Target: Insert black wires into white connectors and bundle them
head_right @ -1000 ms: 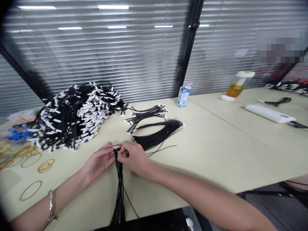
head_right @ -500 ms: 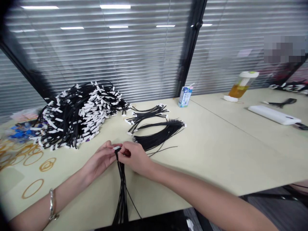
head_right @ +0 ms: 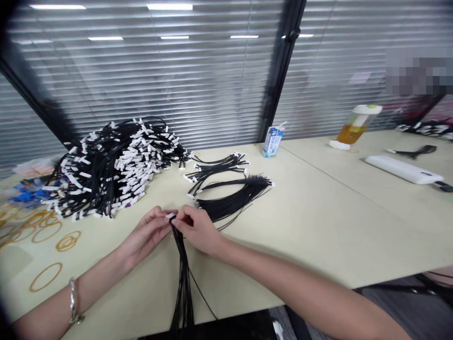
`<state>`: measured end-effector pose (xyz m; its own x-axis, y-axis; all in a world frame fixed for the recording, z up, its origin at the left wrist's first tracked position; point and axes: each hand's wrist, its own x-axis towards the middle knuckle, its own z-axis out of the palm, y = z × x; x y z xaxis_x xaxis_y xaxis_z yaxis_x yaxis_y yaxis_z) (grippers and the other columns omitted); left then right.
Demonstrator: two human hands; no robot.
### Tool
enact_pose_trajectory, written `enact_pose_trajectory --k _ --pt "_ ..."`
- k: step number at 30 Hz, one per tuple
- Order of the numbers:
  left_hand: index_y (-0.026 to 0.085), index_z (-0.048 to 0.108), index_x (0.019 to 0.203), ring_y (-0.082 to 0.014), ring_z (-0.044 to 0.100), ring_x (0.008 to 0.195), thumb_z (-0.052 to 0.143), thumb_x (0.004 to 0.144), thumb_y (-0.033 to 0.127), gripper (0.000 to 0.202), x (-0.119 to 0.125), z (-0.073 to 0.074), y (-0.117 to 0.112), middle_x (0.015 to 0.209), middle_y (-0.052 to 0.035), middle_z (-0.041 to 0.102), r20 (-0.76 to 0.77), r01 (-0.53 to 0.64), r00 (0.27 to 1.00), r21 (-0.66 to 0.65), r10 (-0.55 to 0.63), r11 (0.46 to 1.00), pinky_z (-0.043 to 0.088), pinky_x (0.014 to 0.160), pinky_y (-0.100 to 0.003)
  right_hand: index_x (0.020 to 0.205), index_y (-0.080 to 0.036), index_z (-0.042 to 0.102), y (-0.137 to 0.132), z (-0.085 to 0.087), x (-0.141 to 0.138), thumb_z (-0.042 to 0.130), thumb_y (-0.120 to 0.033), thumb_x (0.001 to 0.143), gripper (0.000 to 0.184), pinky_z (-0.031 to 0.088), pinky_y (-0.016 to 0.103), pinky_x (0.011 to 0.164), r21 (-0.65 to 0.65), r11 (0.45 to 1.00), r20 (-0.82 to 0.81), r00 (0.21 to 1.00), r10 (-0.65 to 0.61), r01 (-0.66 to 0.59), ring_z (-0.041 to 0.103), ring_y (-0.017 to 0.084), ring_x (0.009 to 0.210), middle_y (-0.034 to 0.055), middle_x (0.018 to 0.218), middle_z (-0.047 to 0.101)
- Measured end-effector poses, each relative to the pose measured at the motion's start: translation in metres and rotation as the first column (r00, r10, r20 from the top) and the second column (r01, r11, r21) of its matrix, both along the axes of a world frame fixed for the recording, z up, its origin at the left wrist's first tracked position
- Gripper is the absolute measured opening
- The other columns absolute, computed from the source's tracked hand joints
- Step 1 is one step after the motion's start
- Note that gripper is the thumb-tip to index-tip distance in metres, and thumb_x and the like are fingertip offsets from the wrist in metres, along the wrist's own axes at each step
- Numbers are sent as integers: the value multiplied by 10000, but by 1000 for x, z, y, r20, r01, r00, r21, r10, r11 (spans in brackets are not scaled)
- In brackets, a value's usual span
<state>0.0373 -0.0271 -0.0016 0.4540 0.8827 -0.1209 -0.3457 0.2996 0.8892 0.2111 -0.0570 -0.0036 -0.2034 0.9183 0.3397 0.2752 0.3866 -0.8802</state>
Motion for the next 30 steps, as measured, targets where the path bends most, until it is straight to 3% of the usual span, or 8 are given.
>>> enact_pose_trajectory --k 20,30 --pt "146 514 673 -120 609 970 733 722 130 225 2 -1 -3 1014 -49 672 -3 -24 1000 1 24 1000 458 912 -235 702 -175 443 -6 1 -7 507 -292 870 215 307 223 585 -3 998 -40 997 -67 67 361 88 628 -41 650 413" --pt "149 567 708 -159 595 1047 732 712 163 166 7 -1 -2 1021 -50 672 61 -86 994 -30 87 996 413 1003 -292 777 -184 477 -1 0 -7 447 -304 911 182 355 239 642 104 990 88 991 -106 96 444 106 687 -15 740 501"
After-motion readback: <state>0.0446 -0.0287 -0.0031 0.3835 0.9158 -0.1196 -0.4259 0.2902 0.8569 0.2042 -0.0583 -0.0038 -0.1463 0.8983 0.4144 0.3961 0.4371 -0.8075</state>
